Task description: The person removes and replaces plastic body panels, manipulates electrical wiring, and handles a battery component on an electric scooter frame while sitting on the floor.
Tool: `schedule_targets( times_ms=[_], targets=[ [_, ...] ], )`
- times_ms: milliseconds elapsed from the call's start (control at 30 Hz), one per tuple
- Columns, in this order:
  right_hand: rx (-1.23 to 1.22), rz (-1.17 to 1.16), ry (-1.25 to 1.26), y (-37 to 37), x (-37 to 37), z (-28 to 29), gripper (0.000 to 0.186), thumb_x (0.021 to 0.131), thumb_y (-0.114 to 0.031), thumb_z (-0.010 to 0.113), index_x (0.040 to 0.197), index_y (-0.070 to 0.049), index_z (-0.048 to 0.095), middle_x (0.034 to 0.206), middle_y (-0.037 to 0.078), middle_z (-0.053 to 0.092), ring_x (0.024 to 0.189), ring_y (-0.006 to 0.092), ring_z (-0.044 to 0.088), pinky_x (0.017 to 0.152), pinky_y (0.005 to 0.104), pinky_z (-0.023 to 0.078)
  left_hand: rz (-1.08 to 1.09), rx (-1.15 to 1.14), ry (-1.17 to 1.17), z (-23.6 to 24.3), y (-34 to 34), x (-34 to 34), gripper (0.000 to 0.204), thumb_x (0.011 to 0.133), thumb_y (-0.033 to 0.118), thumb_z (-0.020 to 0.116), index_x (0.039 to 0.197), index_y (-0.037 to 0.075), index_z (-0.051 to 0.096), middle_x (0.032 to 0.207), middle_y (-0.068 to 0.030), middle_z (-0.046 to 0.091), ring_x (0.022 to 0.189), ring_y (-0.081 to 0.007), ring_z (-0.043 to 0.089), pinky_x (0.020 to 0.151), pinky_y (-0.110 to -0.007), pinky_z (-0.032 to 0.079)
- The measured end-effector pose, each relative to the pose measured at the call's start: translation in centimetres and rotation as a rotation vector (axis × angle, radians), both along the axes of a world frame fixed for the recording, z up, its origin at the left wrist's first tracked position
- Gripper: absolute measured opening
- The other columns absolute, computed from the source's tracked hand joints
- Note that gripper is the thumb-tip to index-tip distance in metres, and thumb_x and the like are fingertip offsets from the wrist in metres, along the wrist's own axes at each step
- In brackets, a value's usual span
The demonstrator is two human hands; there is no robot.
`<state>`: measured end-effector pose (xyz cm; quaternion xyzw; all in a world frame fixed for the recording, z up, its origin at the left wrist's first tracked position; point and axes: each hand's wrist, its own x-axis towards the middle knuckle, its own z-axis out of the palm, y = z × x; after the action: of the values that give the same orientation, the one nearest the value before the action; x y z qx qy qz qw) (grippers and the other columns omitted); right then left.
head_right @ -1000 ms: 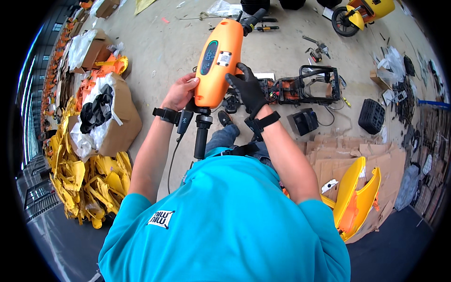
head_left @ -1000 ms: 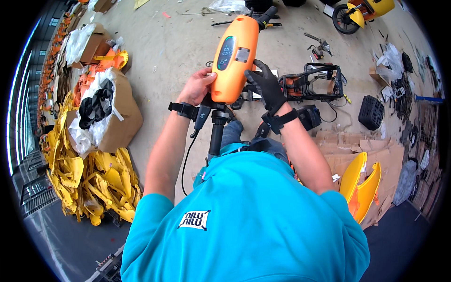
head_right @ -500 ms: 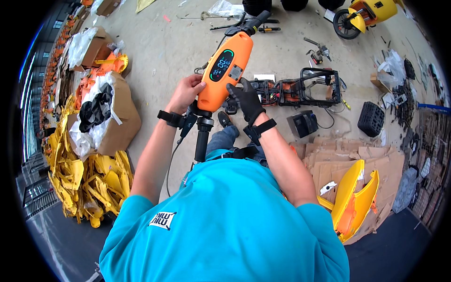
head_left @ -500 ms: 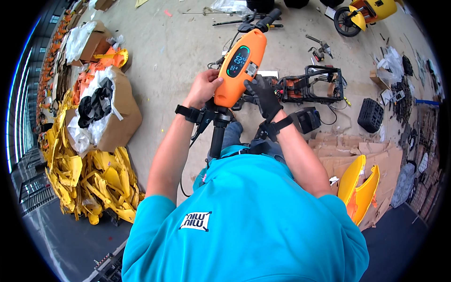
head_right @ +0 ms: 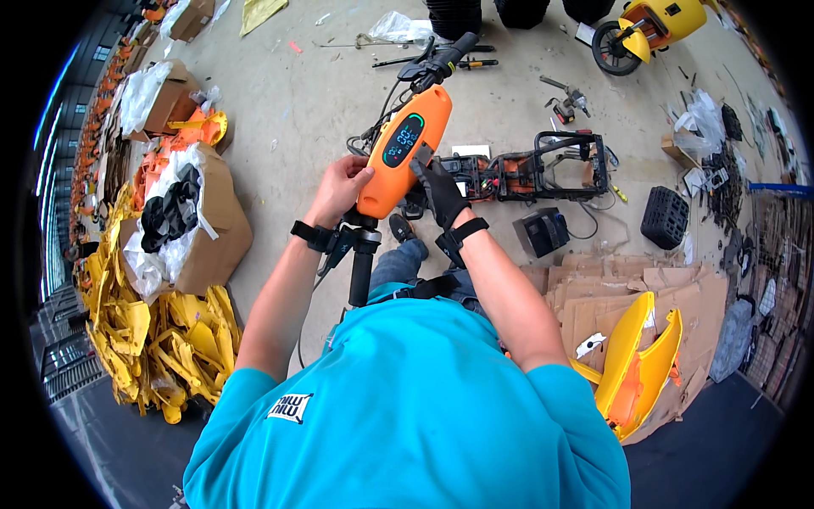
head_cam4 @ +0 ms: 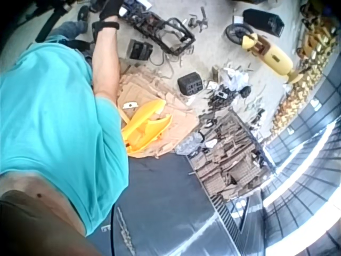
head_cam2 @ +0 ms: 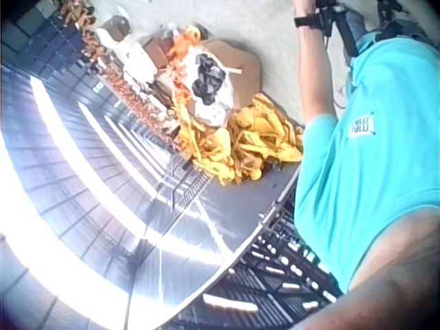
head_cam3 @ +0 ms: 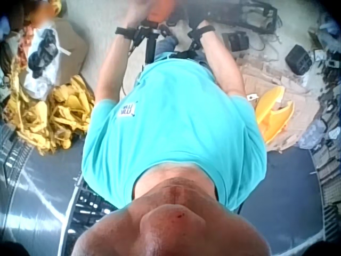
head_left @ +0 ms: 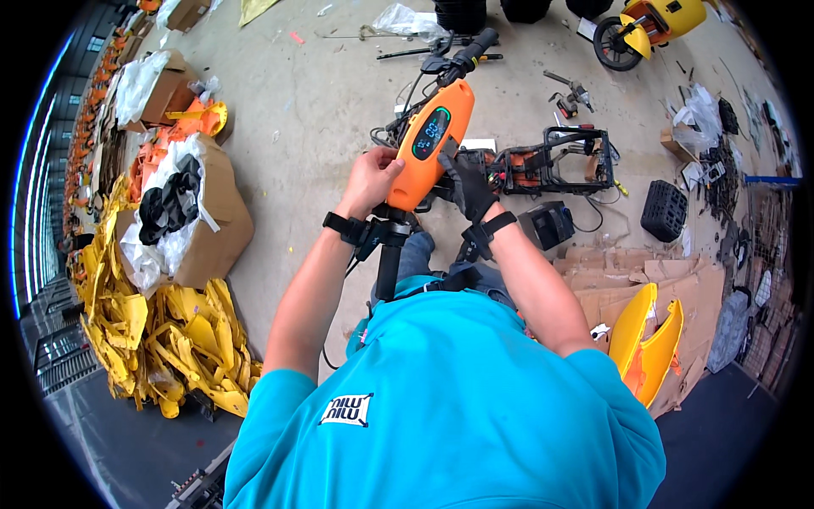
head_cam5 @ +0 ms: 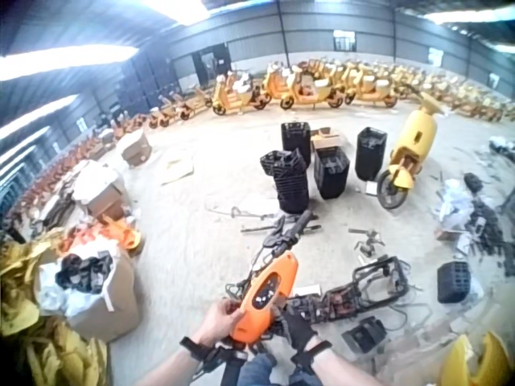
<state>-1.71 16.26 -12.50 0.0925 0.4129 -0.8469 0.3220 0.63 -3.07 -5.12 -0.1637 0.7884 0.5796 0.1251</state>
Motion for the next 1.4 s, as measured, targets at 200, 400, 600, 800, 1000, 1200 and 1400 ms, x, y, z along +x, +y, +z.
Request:
schedule_targets(
  times_ms=[200, 400, 600, 800, 1000, 1200, 1400],
  targets=[
    [-0.031, -0.003, -0.027, 0.2, -0.2, 0.4, 0.045, 0.091, -0.036, 0.059, 0.127, -0.012, 0.048, 0.116, 0.006, 0.059, 0.1, 0.0203, 0.062, 0.086, 0.0363, 0.052, -0.014, -0.048, 0.005, 1.0, 0.3, 0.0, 0.028, 0.089, 0.012, 0.059, 0.11, -0.007, 0.058, 0.097, -0.0123, 0.066, 0.09, -0.0174, 0.062, 0.081, -0.03, 0.049],
    [0.029, 0.007, 0.043, -0.1, -0.3, -2.6, 0.045, 0.089, -0.034, 0.062, 0.123, -0.007, 0.049, 0.113, 0.006, 0.058, 0.092, 0.0153, 0.063, 0.08, 0.0301, 0.054, -0.076, -0.088, 0.018, 0.9, 0.3, 0.1, 0.028, 0.087, 0.013, 0.061, 0.109, -0.006, 0.06, 0.096, -0.013, 0.066, 0.088, -0.0185, 0.062, 0.079, -0.031, 0.05],
    [-0.123, -0.049, -0.151, -0.1, 0.7, -2.1, 0.037, 0.089, -0.027, 0.064, 0.118, -0.007, 0.054, 0.109, 0.006, 0.06, 0.09, 0.0173, 0.063, 0.077, 0.0316, 0.054, -0.16, -0.233, 0.019, 1.2, 0.7, 0.6, 0.031, 0.083, 0.013, 0.066, 0.109, -0.003, 0.061, 0.098, -0.0134, 0.064, 0.09, -0.0207, 0.061, 0.081, -0.032, 0.049],
    [-0.345, -0.045, -0.305, -0.2, 1.2, -6.0, 0.042, 0.092, -0.031, 0.058, 0.124, -0.005, 0.049, 0.119, 0.01, 0.057, 0.109, 0.0229, 0.057, 0.097, 0.0368, 0.046, -0.288, -0.473, 0.13, 1.5, 1.9, 0.1, 0.035, 0.077, 0.014, 0.067, 0.108, -0.001, 0.062, 0.1, -0.0171, 0.059, 0.094, -0.0306, 0.057, 0.085, -0.037, 0.047],
    [-0.513, -0.171, -0.461, 1.1, 1.9, -4.5, 0.044, 0.091, -0.044, 0.055, 0.119, -0.01, 0.053, 0.111, 0.009, 0.061, 0.104, 0.0231, 0.058, 0.089, 0.0371, 0.049, -0.434, -0.705, 0.233, 2.7, 3.8, 1.2, 0.036, 0.075, 0.017, 0.067, 0.108, 0.005, 0.063, 0.109, -0.0126, 0.057, 0.108, -0.032, 0.046, 0.096, -0.04, 0.037],
    [-0.149, -0.303, -0.404, 4.8, 2.7, -2.0, 0.038, 0.09, -0.033, 0.061, 0.124, -0.021, 0.05, 0.116, 0.003, 0.057, 0.11, 0.021, 0.055, 0.09, 0.0431, 0.049, -0.565, -0.748, 0.258, 3.6, 6.0, 2.5, 0.033, 0.074, 0.014, 0.068, 0.103, 0.006, 0.055, 0.111, -0.011, 0.058, 0.115, -0.0303, 0.046, 0.096, -0.05, 0.031],
    [-0.157, -0.323, 0.051, 6.7, 1.7, 3.3, 0.048, 0.09, -0.027, 0.062, 0.132, -0.018, 0.041, 0.123, 0.003, 0.05, 0.114, 0.0195, 0.051, 0.089, 0.0428, 0.05, -0.513, -0.687, 0.309, 4.3, 7.1, 3.3, 0.032, 0.076, 0.013, 0.068, 0.101, 0.003, 0.051, 0.109, -0.0135, 0.059, 0.123, -0.0307, 0.045, 0.102, -0.056, 0.026]
  ],
)
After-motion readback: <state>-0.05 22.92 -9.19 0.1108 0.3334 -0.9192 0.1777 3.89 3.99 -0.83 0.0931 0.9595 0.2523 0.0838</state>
